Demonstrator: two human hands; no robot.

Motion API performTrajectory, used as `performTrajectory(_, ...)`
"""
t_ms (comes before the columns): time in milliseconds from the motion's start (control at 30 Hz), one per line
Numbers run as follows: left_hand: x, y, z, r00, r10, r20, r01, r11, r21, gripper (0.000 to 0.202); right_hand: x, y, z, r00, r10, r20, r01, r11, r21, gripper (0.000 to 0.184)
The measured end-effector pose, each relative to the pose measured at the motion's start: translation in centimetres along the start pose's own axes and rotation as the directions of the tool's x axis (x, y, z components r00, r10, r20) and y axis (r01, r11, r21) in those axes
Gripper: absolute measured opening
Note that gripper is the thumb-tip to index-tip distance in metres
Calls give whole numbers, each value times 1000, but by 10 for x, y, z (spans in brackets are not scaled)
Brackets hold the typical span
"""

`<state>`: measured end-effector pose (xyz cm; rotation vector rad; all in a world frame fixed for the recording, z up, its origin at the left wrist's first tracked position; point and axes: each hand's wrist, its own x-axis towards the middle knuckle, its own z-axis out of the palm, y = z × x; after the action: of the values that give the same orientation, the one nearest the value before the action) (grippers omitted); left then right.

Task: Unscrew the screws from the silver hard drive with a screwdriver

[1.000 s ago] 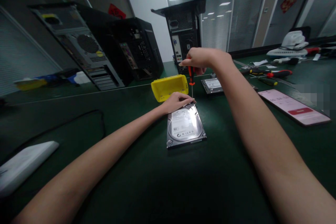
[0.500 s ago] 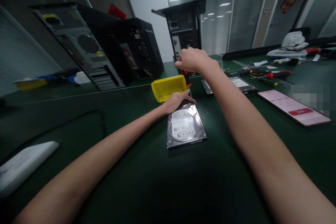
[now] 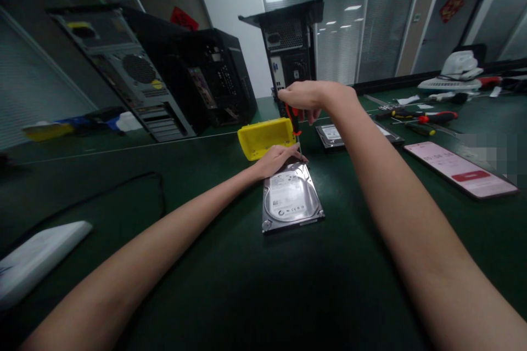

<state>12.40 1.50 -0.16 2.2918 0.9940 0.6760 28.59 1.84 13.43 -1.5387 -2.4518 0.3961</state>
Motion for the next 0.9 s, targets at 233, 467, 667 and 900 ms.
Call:
performTrajectory(233, -1, 1, 0, 1000, 4, 5, -4, 1000, -9, 60, 0, 0, -1, 995, -94, 40, 92, 994, 52, 34)
performTrajectory(467, -2, -1, 0, 1000, 20, -3, -20, 1000, -8, 59, -1, 5, -5, 997, -72, 36, 70, 996, 55, 32)
performTrajectory(667, -1, 1, 0, 1000, 12, 4, -12, 1000, 11, 60, 1, 7, -3, 998, -45, -37, 42, 995, -89, 42)
performTrajectory(900, -1, 1, 1, 1000, 0, 5, 0, 1000, 16, 60, 6, 6, 0, 993, -93, -66, 79, 979, -185, 54)
